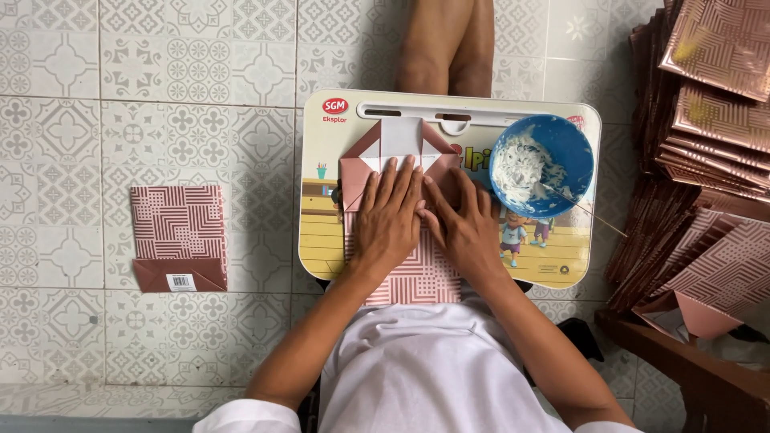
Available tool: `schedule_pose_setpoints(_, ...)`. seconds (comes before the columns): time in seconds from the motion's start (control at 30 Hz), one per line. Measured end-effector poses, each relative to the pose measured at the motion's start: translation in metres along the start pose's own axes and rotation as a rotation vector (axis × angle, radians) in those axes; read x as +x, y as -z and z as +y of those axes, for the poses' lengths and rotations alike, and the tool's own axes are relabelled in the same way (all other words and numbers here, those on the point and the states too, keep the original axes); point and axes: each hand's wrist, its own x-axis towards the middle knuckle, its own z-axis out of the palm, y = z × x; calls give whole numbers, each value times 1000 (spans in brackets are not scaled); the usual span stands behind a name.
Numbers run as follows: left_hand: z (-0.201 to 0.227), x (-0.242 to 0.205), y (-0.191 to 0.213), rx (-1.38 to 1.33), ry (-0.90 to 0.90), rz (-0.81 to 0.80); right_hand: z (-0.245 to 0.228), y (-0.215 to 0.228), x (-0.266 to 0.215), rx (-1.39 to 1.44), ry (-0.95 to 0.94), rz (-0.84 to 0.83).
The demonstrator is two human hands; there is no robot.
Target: Applying adhesive to paper templates using a small stick and folding them to create paper bags
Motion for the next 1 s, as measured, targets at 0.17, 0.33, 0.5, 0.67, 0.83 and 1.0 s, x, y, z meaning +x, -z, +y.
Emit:
schedule_pose_setpoints(0.17,1,2,5,-16,2,-7,-2,16,-11,-24,-7,55)
schedule_pose_setpoints(0.33,-1,4,6,-7,2,-3,16,4,-39,155,-12,179)
schedule_pose_setpoints(0.5,-2,4,7,8,-43,46,18,21,-47,532,-93,245)
schedule_pose_setpoints(0.67,2,1,5,14,-19,10,15,17,-36,600,-85,266)
schedule_pose_setpoints(0.83,2,2,8,13,-17,0,15,9,-20,607,-30,306)
schedule_pose_setpoints(1.0,1,2,8,-8,-5,-7,17,-4,-19,619,-1,243)
